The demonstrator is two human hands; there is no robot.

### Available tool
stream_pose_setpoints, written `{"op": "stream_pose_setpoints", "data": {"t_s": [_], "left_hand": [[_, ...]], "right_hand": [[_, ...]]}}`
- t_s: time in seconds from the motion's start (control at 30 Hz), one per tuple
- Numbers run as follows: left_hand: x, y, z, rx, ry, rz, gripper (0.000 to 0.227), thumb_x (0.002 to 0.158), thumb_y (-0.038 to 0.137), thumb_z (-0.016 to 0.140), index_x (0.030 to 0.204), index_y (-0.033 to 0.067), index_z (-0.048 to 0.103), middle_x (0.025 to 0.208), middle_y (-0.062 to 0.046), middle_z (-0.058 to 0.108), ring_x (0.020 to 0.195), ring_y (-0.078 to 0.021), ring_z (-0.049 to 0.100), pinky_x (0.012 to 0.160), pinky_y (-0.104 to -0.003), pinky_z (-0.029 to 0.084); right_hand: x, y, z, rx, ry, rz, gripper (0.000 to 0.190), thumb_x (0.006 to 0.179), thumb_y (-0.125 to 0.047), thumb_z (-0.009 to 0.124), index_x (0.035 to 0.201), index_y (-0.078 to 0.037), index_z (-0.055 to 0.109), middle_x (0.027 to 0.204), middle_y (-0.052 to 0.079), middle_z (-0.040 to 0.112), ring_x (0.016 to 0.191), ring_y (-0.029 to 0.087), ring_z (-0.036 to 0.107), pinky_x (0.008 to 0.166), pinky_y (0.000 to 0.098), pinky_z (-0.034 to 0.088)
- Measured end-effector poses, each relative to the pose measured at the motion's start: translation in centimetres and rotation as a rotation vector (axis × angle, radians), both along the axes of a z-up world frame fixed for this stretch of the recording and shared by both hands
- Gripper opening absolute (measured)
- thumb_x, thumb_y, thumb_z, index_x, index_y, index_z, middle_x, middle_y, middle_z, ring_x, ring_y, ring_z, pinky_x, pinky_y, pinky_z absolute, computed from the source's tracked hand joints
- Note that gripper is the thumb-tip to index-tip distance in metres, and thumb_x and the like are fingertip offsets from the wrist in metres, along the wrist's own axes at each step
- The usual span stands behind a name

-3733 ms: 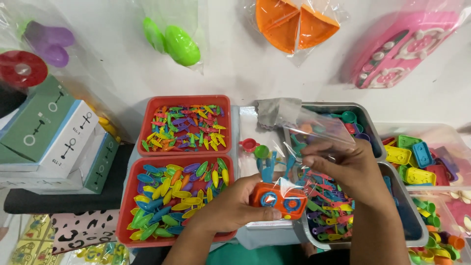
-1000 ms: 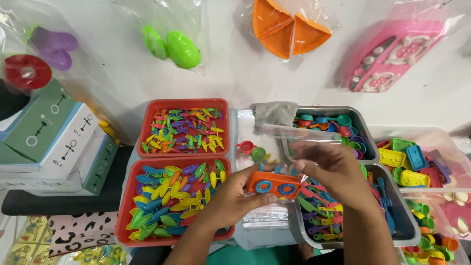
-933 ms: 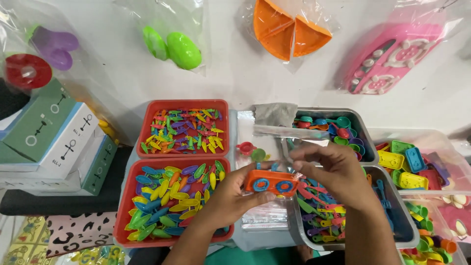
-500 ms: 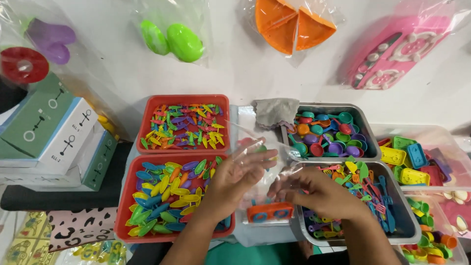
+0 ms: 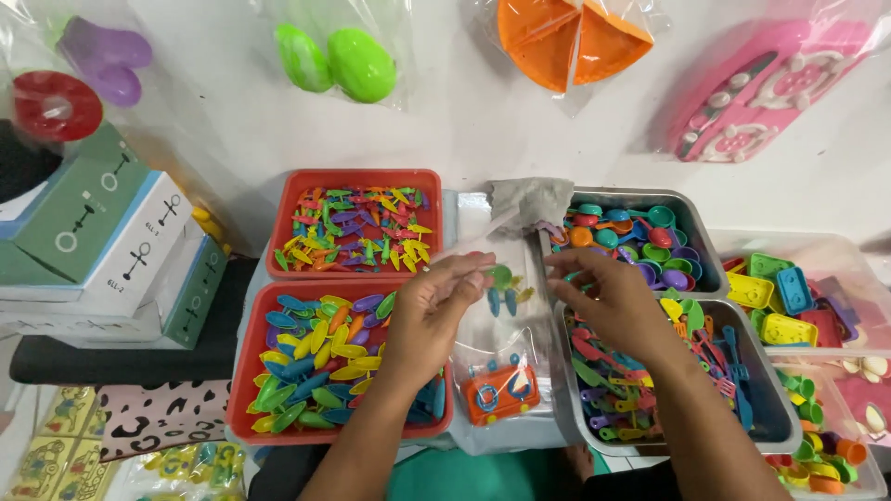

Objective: The person puts various small plastic toy items into clear plastic bags by hand and then wipes down a yellow toy component with a cloth.

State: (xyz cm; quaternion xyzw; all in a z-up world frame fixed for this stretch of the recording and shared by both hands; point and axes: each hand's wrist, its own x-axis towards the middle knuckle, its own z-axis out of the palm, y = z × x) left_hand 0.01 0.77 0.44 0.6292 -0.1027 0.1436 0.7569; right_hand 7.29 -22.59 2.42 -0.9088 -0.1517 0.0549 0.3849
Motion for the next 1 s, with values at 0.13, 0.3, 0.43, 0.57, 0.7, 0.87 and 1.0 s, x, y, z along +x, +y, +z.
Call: {"op": "stream_pose_setpoints", "data": {"t_s": [0.13, 0.3, 0.43, 0.57, 0.7, 0.87, 1.0], "left_hand": [[0.1, 0.3, -0.2, 0.022, 0.003, 0.015, 0.026, 0.1, 0.016, 0.063, 0.117, 0.0017, 0.075, 0.102, -0.015, 0.076, 0.099, -0.0171, 0.07, 0.091, -0.036, 0.06], [-0.3, 0.7, 0.4, -0.003, -0.003, 0.02, 0.024, 0.099, 0.013, 0.063, 0.115, 0.0006, 0.076, 0.109, -0.017, 0.077, 0.104, -0.0204, 0.071, 0.093, -0.037, 0.058], [-0.4, 1.1, 0.2, 0.006, -0.025, 0.003, 0.024, 0.098, 0.011, 0.063, 0.116, 0.0001, 0.076, 0.113, -0.019, 0.076, 0.107, -0.0237, 0.071, 0.093, -0.039, 0.058], [-0.6, 1.2, 0.2, 0.017, -0.019, 0.003, 0.024, 0.098, 0.009, 0.062, 0.116, 0.0016, 0.077, 0.114, -0.018, 0.076, 0.106, -0.0227, 0.071, 0.093, -0.038, 0.058], [-0.4, 1.6, 0.1, 0.023, -0.006, 0.005, 0.024, 0.097, 0.01, 0.063, 0.115, 0.001, 0.077, 0.113, -0.018, 0.076, 0.108, -0.025, 0.071, 0.094, -0.038, 0.056], [-0.5, 1.7, 0.3, 0.035, 0.005, 0.007, 0.025, 0.098, 0.012, 0.063, 0.117, 0.0018, 0.077, 0.113, -0.017, 0.077, 0.107, -0.0236, 0.071, 0.093, -0.038, 0.056], [-0.7, 1.6, 0.3, 0.057, 0.015, 0.01, 0.027, 0.098, 0.013, 0.063, 0.117, 0.0013, 0.077, 0.111, -0.017, 0.077, 0.107, -0.0224, 0.071, 0.093, -0.038, 0.056]], "right_hand": [[2.7, 2.0, -1.2, -0.206, -0.174, 0.134, 0.026, 0.087, -0.02, 0.078, 0.113, -0.016, 0.077, 0.091, 0.004, 0.08, 0.08, 0.024, 0.075, 0.077, 0.0381, 0.058], [4.3, 4.3, -4.0, -0.641, -0.013, 0.087, 0.038, 0.08, -0.031, 0.075, 0.118, -0.025, 0.07, 0.105, -0.006, 0.077, 0.104, 0.028, 0.072, 0.088, 0.0471, 0.059], [5.3, 5.2, -4.8, -0.602, -0.073, 0.089, 0.041, 0.084, -0.037, 0.074, 0.123, -0.027, 0.07, 0.104, -0.001, 0.073, 0.104, 0.03, 0.071, 0.086, 0.049, 0.06], [3.5, 8.2, -3.6, -0.52, -0.118, -0.049, 0.045, 0.087, -0.039, 0.071, 0.128, -0.021, 0.072, 0.106, 0.001, 0.074, 0.109, 0.026, 0.069, 0.09, 0.0382, 0.055], [5.7, 7.0, -4.6, -0.584, -0.116, 0.143, 0.031, 0.09, -0.034, 0.066, 0.108, -0.011, 0.078, 0.095, 0.012, 0.076, 0.099, 0.04, 0.072, 0.087, 0.0507, 0.058], [6.9, 5.7, -3.7, -0.398, -0.07, 0.223, 0.027, 0.081, -0.034, 0.074, 0.102, -0.018, 0.079, 0.086, 0.008, 0.079, 0.09, 0.037, 0.074, 0.086, 0.0485, 0.057], [6.5, 5.1, -2.8, -0.444, -0.065, 0.157, 0.022, 0.085, -0.024, 0.072, 0.105, -0.018, 0.078, 0.085, 0.014, 0.076, 0.095, 0.039, 0.073, 0.089, 0.0495, 0.056]]}}
